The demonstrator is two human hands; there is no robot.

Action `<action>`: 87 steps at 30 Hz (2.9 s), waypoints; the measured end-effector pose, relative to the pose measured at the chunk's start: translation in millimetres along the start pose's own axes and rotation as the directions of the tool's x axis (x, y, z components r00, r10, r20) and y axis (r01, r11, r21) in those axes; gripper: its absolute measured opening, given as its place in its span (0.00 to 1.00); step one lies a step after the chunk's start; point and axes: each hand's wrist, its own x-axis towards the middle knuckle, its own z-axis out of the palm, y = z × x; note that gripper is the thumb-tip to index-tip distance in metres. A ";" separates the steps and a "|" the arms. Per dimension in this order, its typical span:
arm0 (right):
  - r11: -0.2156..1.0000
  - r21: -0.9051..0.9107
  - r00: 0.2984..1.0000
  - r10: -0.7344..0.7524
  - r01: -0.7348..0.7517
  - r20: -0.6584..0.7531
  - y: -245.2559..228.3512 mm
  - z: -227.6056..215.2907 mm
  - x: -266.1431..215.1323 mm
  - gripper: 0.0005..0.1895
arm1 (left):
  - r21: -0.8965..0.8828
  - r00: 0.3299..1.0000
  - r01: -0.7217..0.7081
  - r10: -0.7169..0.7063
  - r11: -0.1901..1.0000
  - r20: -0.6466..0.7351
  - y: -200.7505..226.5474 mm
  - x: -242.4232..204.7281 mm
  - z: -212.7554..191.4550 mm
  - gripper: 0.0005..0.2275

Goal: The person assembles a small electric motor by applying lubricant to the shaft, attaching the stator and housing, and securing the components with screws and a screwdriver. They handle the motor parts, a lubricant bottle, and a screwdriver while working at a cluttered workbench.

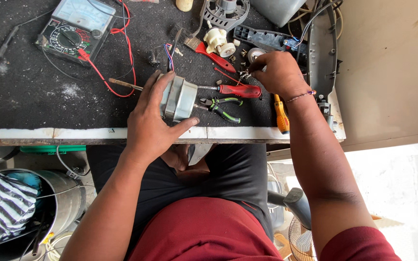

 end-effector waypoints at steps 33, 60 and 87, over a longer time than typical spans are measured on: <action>0.277 0.868 0.902 0.010 0.412 -0.432 -68.4 61.9 -81.1 0.08 | -0.098 0.976 -0.022 0.000 0.995 -0.216 -10.3 2.8 17.6 0.42; 0.702 0.431 0.615 -0.013 0.567 -0.788 -88.2 65.4 -90.0 0.05 | -0.153 0.990 0.066 -0.084 0.986 -0.115 1.2 5.5 20.3 0.42; 0.038 0.866 0.857 -0.172 0.498 -0.485 -90.5 104.7 -106.2 0.14 | -0.376 0.949 -0.178 0.059 0.909 -0.309 16.2 -38.7 71.7 0.13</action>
